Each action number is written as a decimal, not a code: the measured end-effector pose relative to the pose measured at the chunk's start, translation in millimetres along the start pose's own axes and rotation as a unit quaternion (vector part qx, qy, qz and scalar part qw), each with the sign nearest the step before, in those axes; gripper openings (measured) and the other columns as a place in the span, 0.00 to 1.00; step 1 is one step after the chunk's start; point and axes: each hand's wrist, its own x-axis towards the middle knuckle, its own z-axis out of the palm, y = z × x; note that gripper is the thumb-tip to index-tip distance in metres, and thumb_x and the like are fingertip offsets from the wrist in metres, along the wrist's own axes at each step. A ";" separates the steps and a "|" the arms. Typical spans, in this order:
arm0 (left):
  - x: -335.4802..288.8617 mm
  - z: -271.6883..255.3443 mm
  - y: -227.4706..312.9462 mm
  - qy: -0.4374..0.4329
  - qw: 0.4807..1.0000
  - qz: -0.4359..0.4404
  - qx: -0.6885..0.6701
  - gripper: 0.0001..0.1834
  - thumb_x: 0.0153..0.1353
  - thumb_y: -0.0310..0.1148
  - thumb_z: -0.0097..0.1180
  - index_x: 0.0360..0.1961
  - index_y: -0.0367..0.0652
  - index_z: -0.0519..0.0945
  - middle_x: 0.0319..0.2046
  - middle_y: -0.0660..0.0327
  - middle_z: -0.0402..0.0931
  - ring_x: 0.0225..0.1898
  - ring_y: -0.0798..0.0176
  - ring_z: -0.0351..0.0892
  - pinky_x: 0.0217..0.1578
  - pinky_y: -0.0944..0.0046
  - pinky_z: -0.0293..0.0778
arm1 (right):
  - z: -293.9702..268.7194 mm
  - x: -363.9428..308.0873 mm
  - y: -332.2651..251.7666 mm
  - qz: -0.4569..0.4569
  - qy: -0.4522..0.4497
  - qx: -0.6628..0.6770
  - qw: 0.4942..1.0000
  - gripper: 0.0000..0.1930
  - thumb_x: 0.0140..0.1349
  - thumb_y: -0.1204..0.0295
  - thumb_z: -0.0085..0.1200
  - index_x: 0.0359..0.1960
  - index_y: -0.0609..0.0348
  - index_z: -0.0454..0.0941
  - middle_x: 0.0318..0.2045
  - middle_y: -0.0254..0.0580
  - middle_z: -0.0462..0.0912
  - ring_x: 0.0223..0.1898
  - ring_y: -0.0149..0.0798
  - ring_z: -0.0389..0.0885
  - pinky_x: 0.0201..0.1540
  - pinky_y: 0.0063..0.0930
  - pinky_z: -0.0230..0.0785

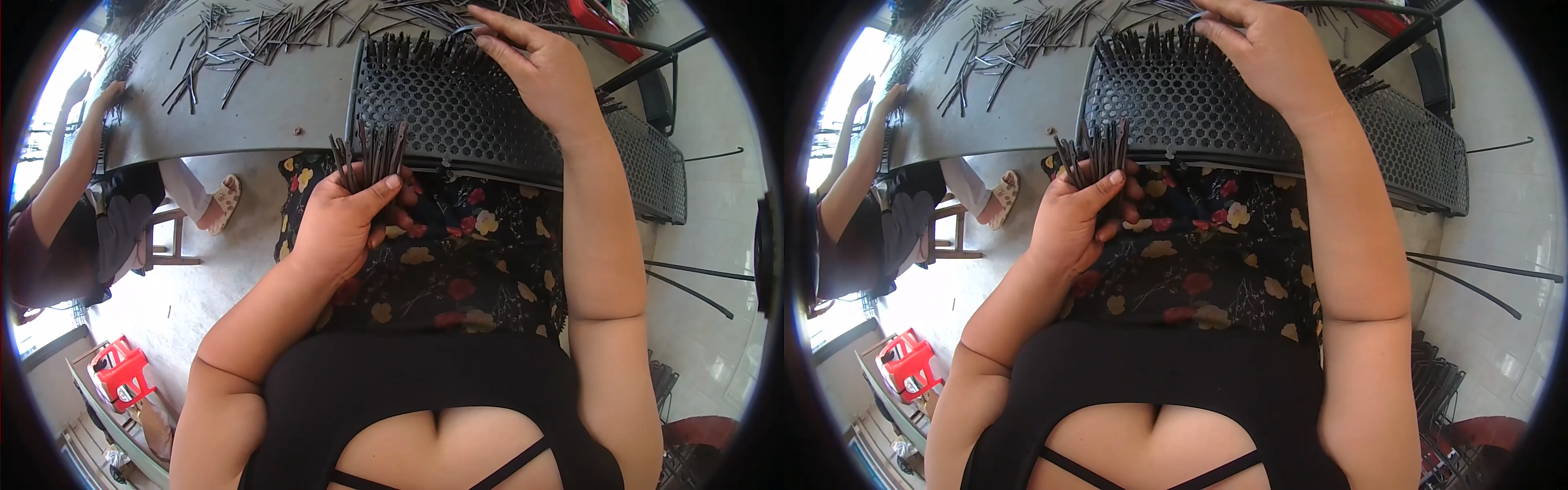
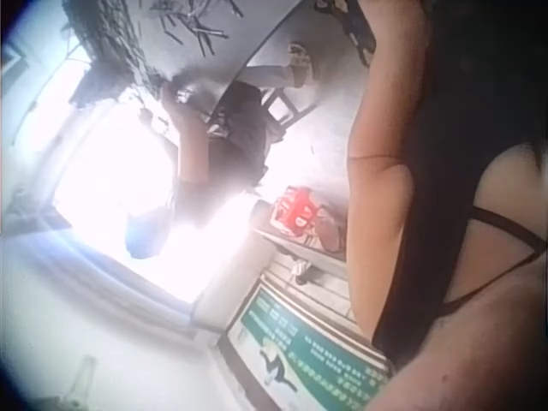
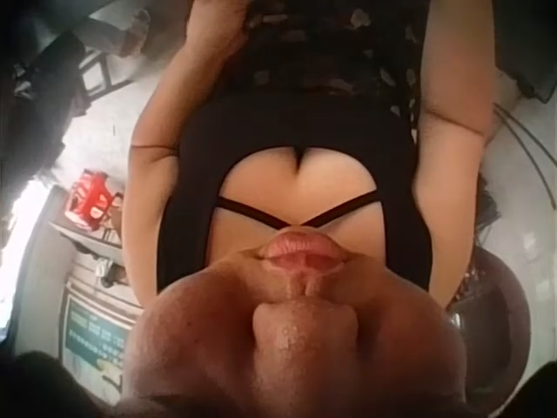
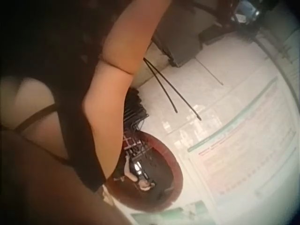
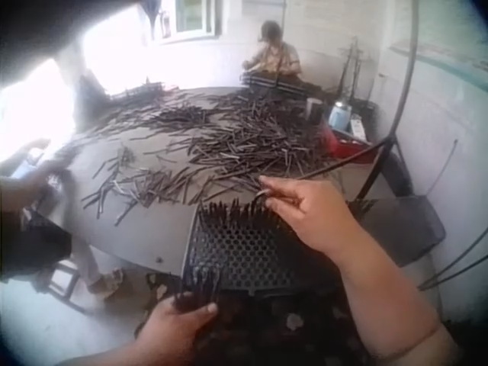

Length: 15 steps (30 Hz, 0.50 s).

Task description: Organizing small metal rods by inserting them individually into a perforated metal tray.

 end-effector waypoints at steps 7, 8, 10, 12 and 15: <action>-4.1 3.0 1.6 -0.017 0.999 0.023 0.020 0.08 0.68 0.29 0.54 0.43 0.37 0.78 0.31 0.59 0.80 0.26 0.67 0.82 0.15 0.76 0.62 | 5.1 -10.2 -8.2 -0.054 0.024 -0.093 0.994 0.12 0.65 0.67 0.58 0.49 0.50 0.85 0.39 0.34 0.88 0.42 0.29 0.84 0.46 0.21 0.74; -4.3 5.2 2.5 -0.016 0.999 0.022 0.021 0.08 0.68 0.29 0.54 0.43 0.37 0.78 0.31 0.59 0.80 0.26 0.67 0.82 0.15 0.76 0.62 | 7.1 -19.2 -16.7 -0.005 0.063 0.039 0.997 0.10 0.62 0.71 0.61 0.44 0.56 0.84 0.36 0.35 0.88 0.38 0.27 0.84 0.43 0.20 0.74; -6.4 10.2 4.0 -0.034 0.999 0.017 0.017 0.08 0.68 0.29 0.54 0.44 0.38 0.78 0.31 0.60 0.80 0.26 0.69 0.81 0.17 0.77 0.62 | 13.8 -39.7 -34.1 0.082 0.058 0.251 0.963 0.12 0.57 0.74 0.64 0.43 0.62 0.83 0.32 0.37 0.87 0.34 0.26 0.84 0.39 0.19 0.74; -7.8 11.6 3.9 -0.048 0.999 0.022 0.014 0.08 0.68 0.29 0.54 0.45 0.39 0.78 0.31 0.61 0.81 0.26 0.70 0.81 0.18 0.77 0.62 | 14.1 -56.2 -58.0 0.149 -0.064 0.318 0.934 0.17 0.57 0.75 0.64 0.49 0.62 0.80 0.32 0.40 0.86 0.33 0.26 0.82 0.38 0.19 0.74; -8.7 14.7 4.1 -0.066 0.997 0.025 0.029 0.08 0.68 0.29 0.54 0.45 0.40 0.78 0.32 0.61 0.82 0.26 0.70 0.81 0.18 0.77 0.61 | 19.7 -67.3 -64.2 0.188 -0.139 0.409 0.882 0.17 0.56 0.78 0.63 0.48 0.65 0.78 0.30 0.40 0.85 0.30 0.25 0.81 0.32 0.19 0.73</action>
